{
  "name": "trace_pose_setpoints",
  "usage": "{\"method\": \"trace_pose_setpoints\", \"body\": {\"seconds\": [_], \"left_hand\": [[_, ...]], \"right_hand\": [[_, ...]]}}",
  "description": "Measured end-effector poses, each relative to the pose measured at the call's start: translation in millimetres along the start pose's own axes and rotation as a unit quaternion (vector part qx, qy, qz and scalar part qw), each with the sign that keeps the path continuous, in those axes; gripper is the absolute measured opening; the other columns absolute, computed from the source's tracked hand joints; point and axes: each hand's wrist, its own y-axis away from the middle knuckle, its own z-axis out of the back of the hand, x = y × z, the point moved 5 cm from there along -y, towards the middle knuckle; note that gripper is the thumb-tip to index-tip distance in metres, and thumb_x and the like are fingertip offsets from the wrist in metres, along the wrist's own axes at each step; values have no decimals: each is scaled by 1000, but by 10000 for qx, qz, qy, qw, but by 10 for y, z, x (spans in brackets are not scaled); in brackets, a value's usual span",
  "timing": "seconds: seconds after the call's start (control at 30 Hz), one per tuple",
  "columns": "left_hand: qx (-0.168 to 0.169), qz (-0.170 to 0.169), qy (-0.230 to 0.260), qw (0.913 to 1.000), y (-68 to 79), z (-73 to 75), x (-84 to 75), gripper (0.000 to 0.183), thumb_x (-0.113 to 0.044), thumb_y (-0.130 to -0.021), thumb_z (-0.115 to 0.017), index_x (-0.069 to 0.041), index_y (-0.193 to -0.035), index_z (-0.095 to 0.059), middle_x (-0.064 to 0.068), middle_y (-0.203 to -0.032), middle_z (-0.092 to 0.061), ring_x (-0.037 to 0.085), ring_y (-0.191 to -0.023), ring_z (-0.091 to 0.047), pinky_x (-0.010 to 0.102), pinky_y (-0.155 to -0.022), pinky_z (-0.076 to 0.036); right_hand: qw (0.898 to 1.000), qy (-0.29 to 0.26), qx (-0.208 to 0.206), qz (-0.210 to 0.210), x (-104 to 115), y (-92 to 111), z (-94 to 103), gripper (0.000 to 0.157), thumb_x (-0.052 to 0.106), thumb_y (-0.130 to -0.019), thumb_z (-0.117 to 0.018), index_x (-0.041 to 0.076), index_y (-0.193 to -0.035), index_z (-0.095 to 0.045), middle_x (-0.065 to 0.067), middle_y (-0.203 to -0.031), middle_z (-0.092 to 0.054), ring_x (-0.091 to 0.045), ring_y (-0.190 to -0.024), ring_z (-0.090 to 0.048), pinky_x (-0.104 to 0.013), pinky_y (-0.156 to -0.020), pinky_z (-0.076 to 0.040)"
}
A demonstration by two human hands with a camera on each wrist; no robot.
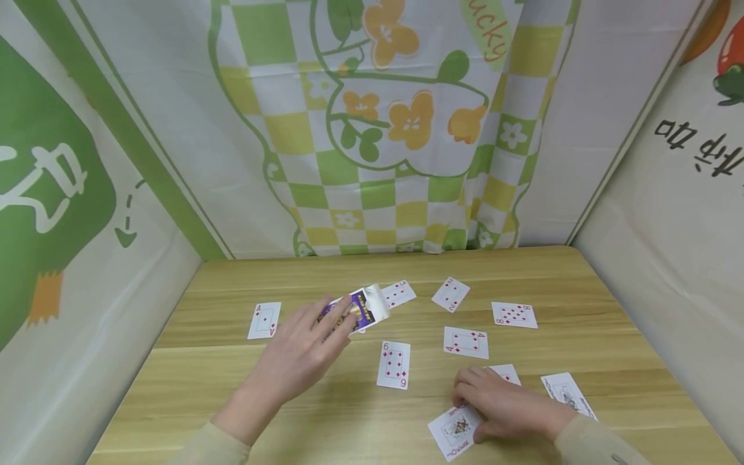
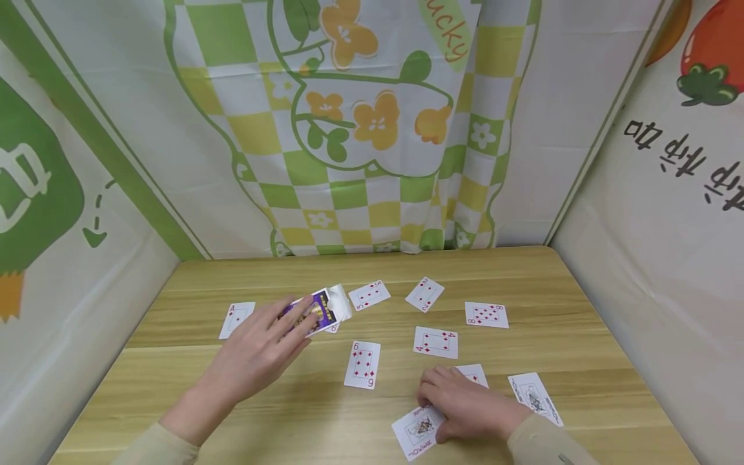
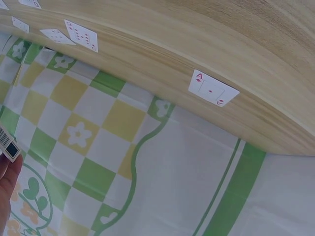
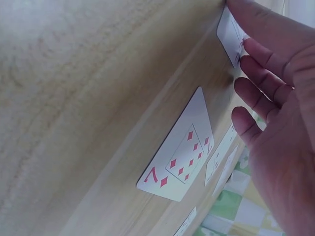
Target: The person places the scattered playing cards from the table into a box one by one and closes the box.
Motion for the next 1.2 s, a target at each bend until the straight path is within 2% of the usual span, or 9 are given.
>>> {"method": "trace_pose_setpoints", "body": {"seconds": [0.33, 0.57, 0.7, 0.9, 1.2], "left_hand": [[47, -22, 3, 10000, 13, -7, -2, 36, -22, -97, -37, -5, -116, -63, 16, -127, -56, 38, -106, -57, 47, -78, -54], [129, -10, 27, 9999, 22, -16, 7, 37, -25, -97, -38, -5, -118, -62, 15, -128, -55, 38, -108, -56, 48, -83, -53], [135, -18, 44, 9999, 27, -18, 12, 37, -24, -97, -39, -5, -118, -62, 16, -128, -55, 38, -108, -56, 48, -83, -53], [91, -26, 25, 10000, 38, -23, 20, 37, -25, -94, -42, -5, -117, -62, 16, -128, -55, 38, -108, -56, 48, -84, -52], [192, 6, 87, 9998, 67, -39, 24, 38, -25, -99, -35, -5, -118, -62, 15, -129, -54, 38, -110, -55, 49, -86, -51]], "right_hand": [[9998, -96, 27, -187, -16, -13, 3, 58, 31, -55, -82, 24, -99, -45, 15, -93, -40, -5, -90, -37, -26, -81, -40], [9985, -316, 91, -449, -66, 3, 28, 52, 28, -62, -81, 25, -100, -46, 17, -91, -43, -1, -80, -41, -18, -69, -43], [9974, -487, 125, -506, -85, 21, 39, 50, 25, -66, -80, 24, -103, -47, 16, -97, -46, 1, -83, -45, -20, -72, -48], [9984, -399, -36, -403, -87, 36, 86, 45, 18, -70, -77, 24, -105, -48, 16, -100, -46, 0, -86, -47, -22, -73, -50], [9984, -372, -338, -240, -82, 39, 135, 38, 14, -75, -74, 25, -103, -50, 16, -99, -47, 0, -84, -50, -17, -66, -49]]}}
